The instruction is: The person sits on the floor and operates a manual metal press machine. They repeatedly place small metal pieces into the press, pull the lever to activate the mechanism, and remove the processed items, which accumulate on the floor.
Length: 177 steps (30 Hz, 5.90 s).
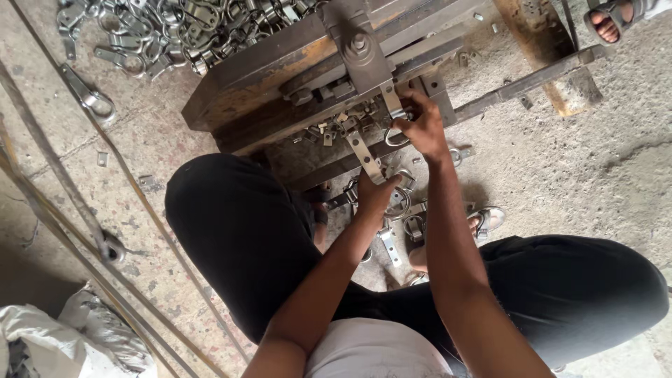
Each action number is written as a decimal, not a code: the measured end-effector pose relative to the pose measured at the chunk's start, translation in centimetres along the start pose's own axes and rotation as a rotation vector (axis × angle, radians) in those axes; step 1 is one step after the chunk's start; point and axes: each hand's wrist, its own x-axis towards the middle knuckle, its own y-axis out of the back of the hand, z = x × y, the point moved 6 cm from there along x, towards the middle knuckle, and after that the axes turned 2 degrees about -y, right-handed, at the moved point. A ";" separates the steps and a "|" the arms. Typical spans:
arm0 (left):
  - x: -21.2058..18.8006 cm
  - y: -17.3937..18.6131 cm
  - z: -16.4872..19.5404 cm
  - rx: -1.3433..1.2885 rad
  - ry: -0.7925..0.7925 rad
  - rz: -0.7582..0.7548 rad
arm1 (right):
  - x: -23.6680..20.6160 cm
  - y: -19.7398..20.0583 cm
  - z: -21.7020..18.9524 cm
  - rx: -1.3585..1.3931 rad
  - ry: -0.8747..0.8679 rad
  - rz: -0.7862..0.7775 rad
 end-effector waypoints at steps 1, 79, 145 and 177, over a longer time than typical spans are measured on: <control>0.1 -0.1 -0.1 0.004 -0.006 -0.001 | -0.2 0.2 1.1 0.053 -0.177 0.025; 2.1 0.6 -2.6 0.015 -0.199 -0.004 | -3.0 0.1 1.6 -0.159 -0.494 0.470; 1.3 -0.2 -2.7 -0.179 0.052 0.069 | -0.5 -1.4 -4.0 -0.525 -0.388 -0.005; 2.0 1.0 -3.8 -0.189 0.040 0.107 | 1.8 -0.2 -1.5 -0.427 -0.146 0.269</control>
